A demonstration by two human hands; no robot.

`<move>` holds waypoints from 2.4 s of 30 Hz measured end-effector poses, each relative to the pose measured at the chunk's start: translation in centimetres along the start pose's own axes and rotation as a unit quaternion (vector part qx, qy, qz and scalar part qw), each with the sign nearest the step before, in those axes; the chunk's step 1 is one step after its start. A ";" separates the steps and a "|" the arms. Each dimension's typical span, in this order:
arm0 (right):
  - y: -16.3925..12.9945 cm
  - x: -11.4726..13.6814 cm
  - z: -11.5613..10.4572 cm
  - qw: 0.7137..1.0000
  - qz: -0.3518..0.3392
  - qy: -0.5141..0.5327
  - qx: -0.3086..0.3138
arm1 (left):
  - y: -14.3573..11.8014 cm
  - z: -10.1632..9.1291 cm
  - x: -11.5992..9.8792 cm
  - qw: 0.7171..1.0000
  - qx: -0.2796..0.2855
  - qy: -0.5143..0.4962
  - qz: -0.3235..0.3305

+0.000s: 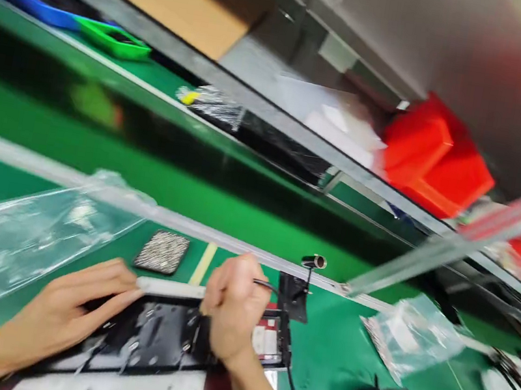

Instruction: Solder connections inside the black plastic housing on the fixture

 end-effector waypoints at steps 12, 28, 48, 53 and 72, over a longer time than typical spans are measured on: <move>0.6 2.7 0.4 0.998 -0.054 0.020 -0.007 | -1.6 0.5 1.4 0.995 0.010 -0.079 -0.063; 0.8 3.4 0.8 0.999 -0.030 -0.023 0.017 | -1.4 0.3 1.3 0.994 0.000 -0.084 -0.068; 0.7 3.1 0.8 0.999 -0.043 -0.011 -0.023 | -1.0 0.5 1.6 0.990 0.019 -0.112 -0.087; 0.9 3.1 0.6 0.999 -0.040 -0.005 -0.031 | -0.5 0.5 1.6 0.992 0.025 -0.065 -0.107; 0.7 3.3 1.2 0.999 -0.034 -0.012 -0.015 | 0.6 1.5 3.0 0.983 0.019 -0.085 -0.162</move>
Point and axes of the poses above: each hand's wrist, its own y-axis towards the middle knuckle, its own z-axis out of the palm, x = y × z, the point moved 9 cm from there along y, towards the middle knuckle, and after that the axes turned 13 degrees about x, right-handed, at the moved point
